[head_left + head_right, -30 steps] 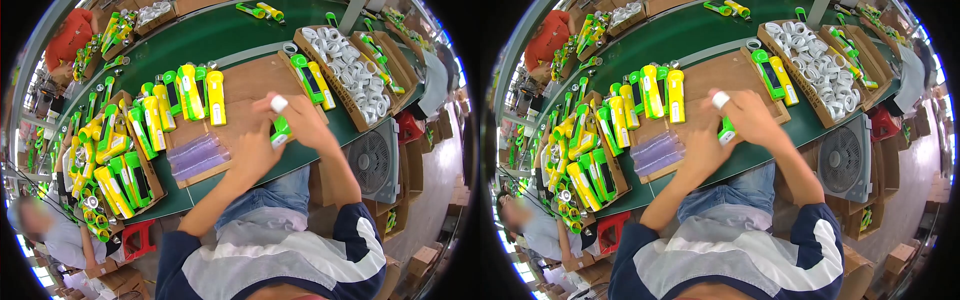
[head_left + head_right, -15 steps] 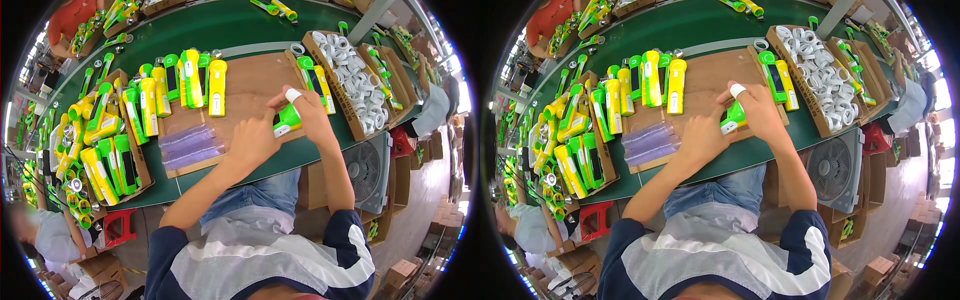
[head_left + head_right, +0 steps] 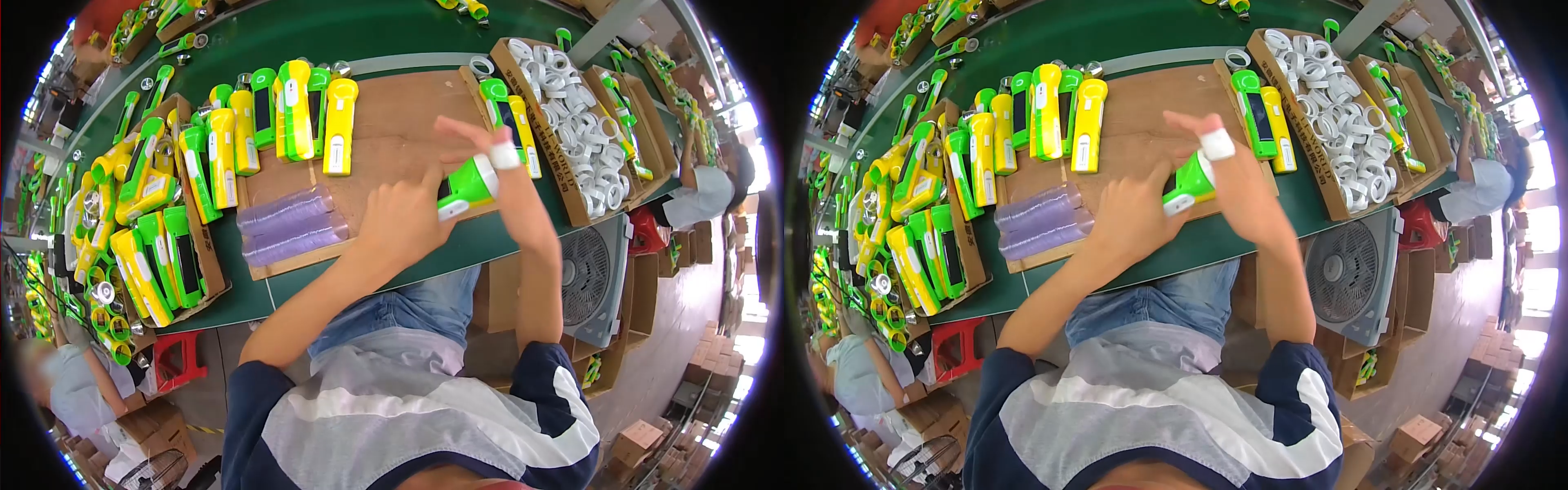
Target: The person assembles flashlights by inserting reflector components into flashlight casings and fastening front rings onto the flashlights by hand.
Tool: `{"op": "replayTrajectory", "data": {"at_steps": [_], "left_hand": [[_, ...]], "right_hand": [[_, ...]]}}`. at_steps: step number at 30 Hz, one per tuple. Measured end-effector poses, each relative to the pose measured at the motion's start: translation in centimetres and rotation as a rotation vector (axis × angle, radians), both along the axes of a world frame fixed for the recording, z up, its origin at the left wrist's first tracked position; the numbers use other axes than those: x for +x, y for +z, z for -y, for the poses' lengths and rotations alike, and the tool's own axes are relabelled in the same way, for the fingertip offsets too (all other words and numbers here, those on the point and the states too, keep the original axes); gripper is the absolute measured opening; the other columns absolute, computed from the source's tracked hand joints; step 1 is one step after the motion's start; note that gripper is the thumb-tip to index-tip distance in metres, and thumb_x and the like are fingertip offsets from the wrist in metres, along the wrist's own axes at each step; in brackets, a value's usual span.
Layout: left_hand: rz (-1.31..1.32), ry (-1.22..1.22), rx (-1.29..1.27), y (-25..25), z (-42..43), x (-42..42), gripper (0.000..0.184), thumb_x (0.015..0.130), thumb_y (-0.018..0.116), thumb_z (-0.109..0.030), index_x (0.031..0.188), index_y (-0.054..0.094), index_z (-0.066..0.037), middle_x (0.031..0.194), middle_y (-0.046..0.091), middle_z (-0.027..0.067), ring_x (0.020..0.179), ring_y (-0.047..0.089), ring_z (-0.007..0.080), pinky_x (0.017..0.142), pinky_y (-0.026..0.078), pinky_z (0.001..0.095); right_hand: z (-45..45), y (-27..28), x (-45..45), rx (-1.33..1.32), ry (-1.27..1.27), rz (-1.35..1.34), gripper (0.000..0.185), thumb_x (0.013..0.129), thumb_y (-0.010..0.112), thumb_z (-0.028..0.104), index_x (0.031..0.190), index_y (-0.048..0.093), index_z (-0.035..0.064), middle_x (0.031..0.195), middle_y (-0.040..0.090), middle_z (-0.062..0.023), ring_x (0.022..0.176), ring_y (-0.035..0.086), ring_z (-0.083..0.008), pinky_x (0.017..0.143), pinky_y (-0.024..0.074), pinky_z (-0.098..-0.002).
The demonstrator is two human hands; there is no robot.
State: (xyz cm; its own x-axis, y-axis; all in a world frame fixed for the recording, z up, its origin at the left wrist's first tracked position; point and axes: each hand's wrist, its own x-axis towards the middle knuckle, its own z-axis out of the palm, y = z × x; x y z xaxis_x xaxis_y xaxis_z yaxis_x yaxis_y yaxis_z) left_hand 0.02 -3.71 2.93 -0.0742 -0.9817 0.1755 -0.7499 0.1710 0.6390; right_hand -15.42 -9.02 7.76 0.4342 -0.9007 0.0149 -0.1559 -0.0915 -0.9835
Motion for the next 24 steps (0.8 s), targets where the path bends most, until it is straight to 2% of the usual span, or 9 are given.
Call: {"op": "replayTrajectory", "data": {"at_steps": [2,5,7,8,12,16,18,20,24], "left_hand": [[-0.111,-0.128,-0.002,-0.3,-0.7,0.8,0.038,0.075,0.077,-0.021,0.105,0.063,-0.003,0.078,0.071,0.0220,0.074,0.071,0.0414,0.064,0.057,0.0507],[-0.380,-0.348,0.077,0.2,-0.8,0.4,0.040,0.076,0.078,-0.022,0.108,0.060,-0.004,0.075,0.070,0.0203,0.069,0.071,0.0400,0.062,0.056,0.0510],[0.006,-0.112,0.015,0.2,-0.2,-0.5,0.042,0.078,0.078,-0.026,0.110,0.062,-0.003,0.075,0.071,0.0199,0.068,0.071,0.0397,0.065,0.056,0.0519],[0.203,0.018,-0.029,0.2,0.8,-0.4,0.043,0.079,0.078,-0.028,0.111,0.062,-0.003,0.074,0.071,0.0196,0.068,0.071,0.0396,0.066,0.056,0.0523],[0.165,-0.078,0.026,0.7,0.6,2.2,0.046,0.080,0.078,-0.029,0.114,0.061,-0.003,0.078,0.071,0.0228,0.073,0.070,0.0421,0.067,0.055,0.0522],[-0.121,-0.187,0.261,2.0,0.0,1.8,0.045,0.078,0.078,-0.029,0.111,0.068,0.000,0.084,0.072,0.0261,0.078,0.070,0.0445,0.073,0.057,0.0508],[0.085,-0.099,0.083,1.2,0.8,1.3,0.045,0.079,0.076,-0.026,0.113,0.065,0.000,0.083,0.072,0.0235,0.076,0.071,0.0431,0.072,0.057,0.0507],[0.396,0.007,-0.089,0.9,1.8,1.7,0.037,0.079,0.073,-0.025,0.109,0.066,-0.003,0.080,0.072,0.0198,0.074,0.071,0.0403,0.071,0.058,0.0510],[0.071,-0.100,0.005,1.0,1.4,2.5,0.048,0.075,0.078,-0.026,0.113,0.063,-0.001,0.082,0.072,0.0196,0.076,0.071,0.0410,0.073,0.056,0.0513]], "right_hand": [[-0.1,1.1,-1.6,0.115,0.112,0.069,0.065,0.108,0.036,0.054,0.135,0.063,0.0019,0.128,0.068,-0.0135,0.107,0.063,-0.0229,0.098,0.0483,-0.0352],[1.4,1.1,-1.4,-0.282,0.440,0.115,0.064,0.108,0.036,0.052,0.138,0.060,0.0019,0.129,0.066,-0.0178,0.117,0.062,-0.0243,0.101,0.0467,-0.0362],[1.4,0.1,-0.7,-0.160,0.345,0.145,0.061,0.108,0.038,0.047,0.133,0.062,-0.0033,0.122,0.068,-0.0178,0.109,0.066,-0.0240,0.096,0.0505,-0.0364],[1.4,0.2,-0.1,0.114,0.018,-0.104,0.058,0.108,0.038,0.045,0.129,0.063,-0.0028,0.118,0.070,-0.0156,0.103,0.069,-0.0237,0.091,0.0531,-0.0358],[1.5,-1.1,0.0,0.167,0.018,0.255,0.056,0.107,0.038,0.045,0.132,0.062,0.0015,0.120,0.070,-0.0150,0.117,0.063,-0.0242,0.094,0.0520,-0.0355],[1.5,-1.1,0.9,-0.569,0.259,0.057,0.059,0.106,0.037,0.045,0.131,0.063,-0.0016,0.125,0.069,-0.0152,0.129,0.057,-0.0271,0.105,0.0463,-0.0387],[1.5,-0.4,1.7,-0.203,0.161,0.121,0.061,0.107,0.033,0.044,0.118,0.071,-0.0020,0.124,0.069,-0.0155,0.127,0.058,-0.0292,0.109,0.0434,-0.0398],[1.1,-0.4,2.7,0.132,-0.147,0.046,0.065,0.109,0.028,0.048,0.126,0.067,-0.0012,0.130,0.066,-0.0158,0.127,0.058,-0.0291,0.110,0.0436,-0.0415],[1.4,0.3,0.9,0.103,0.046,0.192,0.070,0.108,0.026,0.055,0.133,0.063,0.0011,0.139,0.060,-0.0163,0.128,0.058,-0.0275,0.106,0.0466,-0.0419]]}}
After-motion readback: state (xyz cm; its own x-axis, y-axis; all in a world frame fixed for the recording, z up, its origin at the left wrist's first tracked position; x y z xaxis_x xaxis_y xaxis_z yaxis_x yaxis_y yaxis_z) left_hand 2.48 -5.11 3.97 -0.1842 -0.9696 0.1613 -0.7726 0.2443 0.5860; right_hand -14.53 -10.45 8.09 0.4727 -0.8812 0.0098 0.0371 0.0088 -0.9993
